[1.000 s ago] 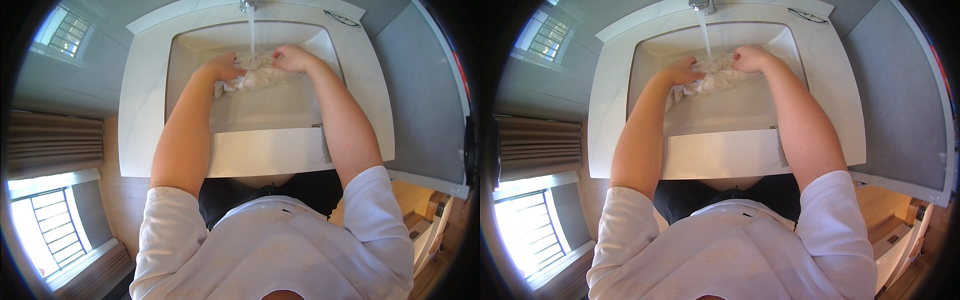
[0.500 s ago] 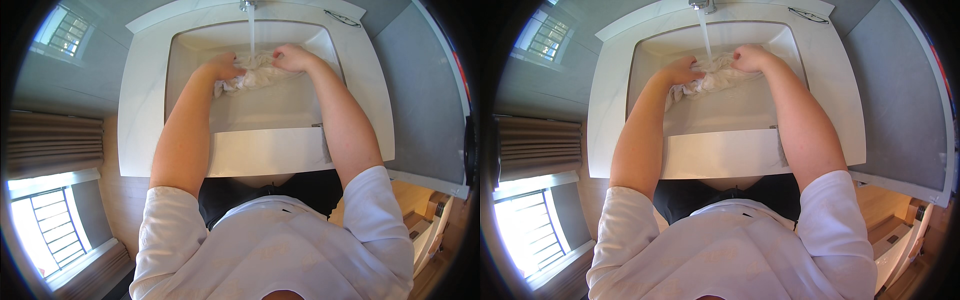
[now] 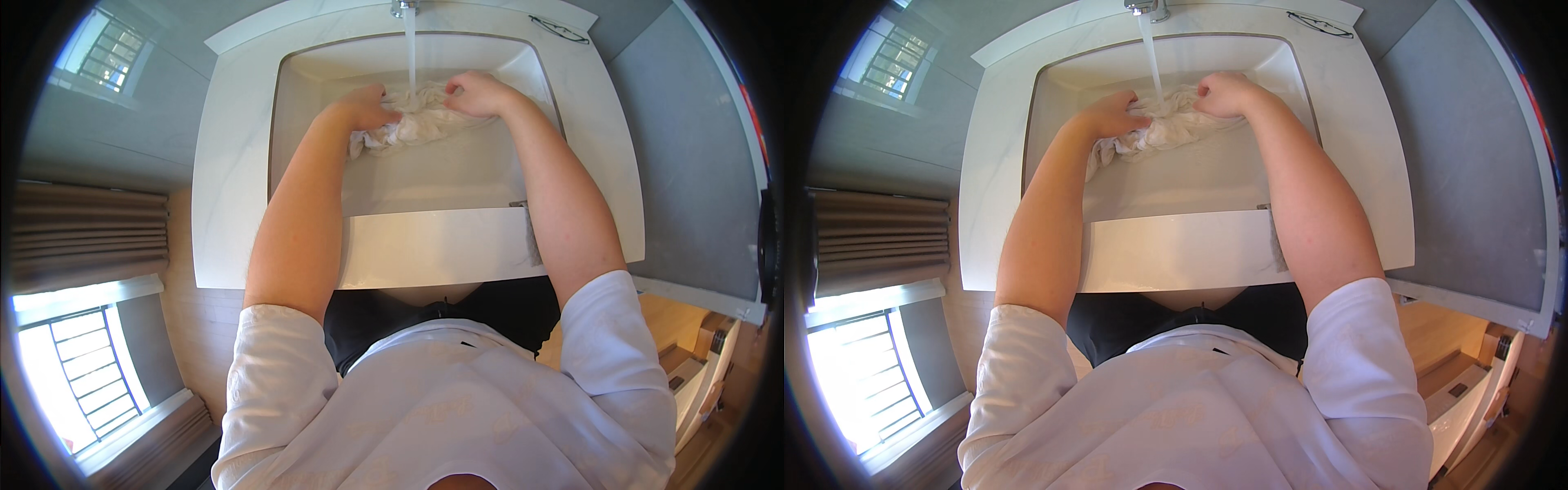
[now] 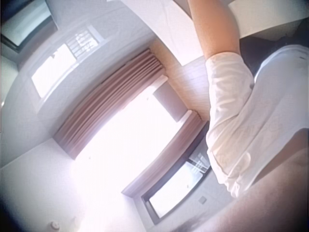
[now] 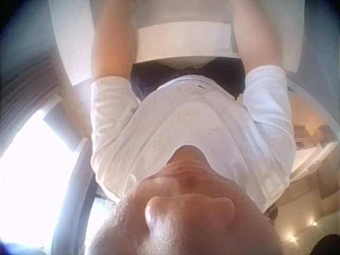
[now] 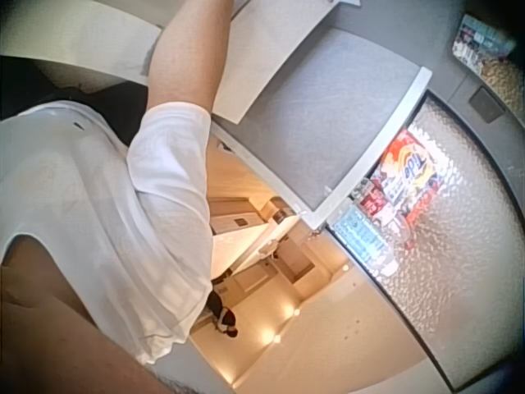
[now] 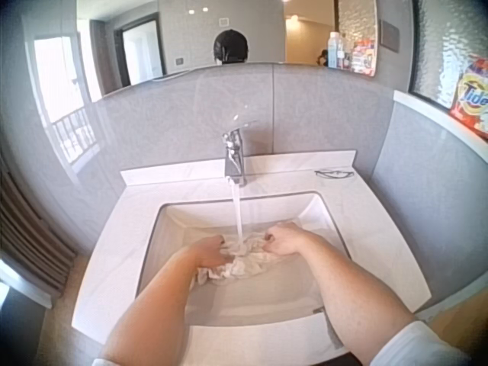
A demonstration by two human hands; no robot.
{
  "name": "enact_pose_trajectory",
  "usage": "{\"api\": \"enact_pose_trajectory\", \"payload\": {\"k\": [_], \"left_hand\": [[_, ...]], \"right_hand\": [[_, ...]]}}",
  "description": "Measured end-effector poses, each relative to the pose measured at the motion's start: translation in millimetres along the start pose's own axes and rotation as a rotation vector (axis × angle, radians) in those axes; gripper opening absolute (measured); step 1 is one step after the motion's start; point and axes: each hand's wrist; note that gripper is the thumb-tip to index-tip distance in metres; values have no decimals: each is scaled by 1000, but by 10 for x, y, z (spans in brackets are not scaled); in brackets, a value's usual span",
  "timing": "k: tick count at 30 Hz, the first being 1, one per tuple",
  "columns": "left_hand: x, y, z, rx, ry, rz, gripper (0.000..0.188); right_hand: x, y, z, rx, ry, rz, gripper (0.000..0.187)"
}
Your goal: The person washes a white shirt by hand under a running faucet in a bathroom sink, rubbing and scrubbing the fabric repeatedly before leaving it in the water.
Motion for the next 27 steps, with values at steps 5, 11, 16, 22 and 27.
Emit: {"api": "enact_pose_trajectory", "payload": {"k": [5, 11, 16, 22, 27], "left_hand": [[15, 3, -13, 6, -4, 12, 71], [-16, -6, 17, -3, -15, -8, 70], [-24, -20, 30, 8, -18, -16, 72], [-61, -23, 50, 7, -18, -10, 73], [-33, -27, 46, 19, -33, -6, 74]], "right_hand": [[17, -16, 13, -4, -9, 9, 41], [33, -35, 29, 3, 2, 23, 43], [51, -45, 37, 7, -6, 32, 43], [25, -38, 39, 3, -8, 34, 43], [51, -39, 33, 21, 3, 38, 45]]}}
Point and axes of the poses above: each hand's wrist, its own z-axis away from the middle knuckle, its own y-axis out of the palm, x = y × z, and after that the axes turned 1 degree about -y, right-handed
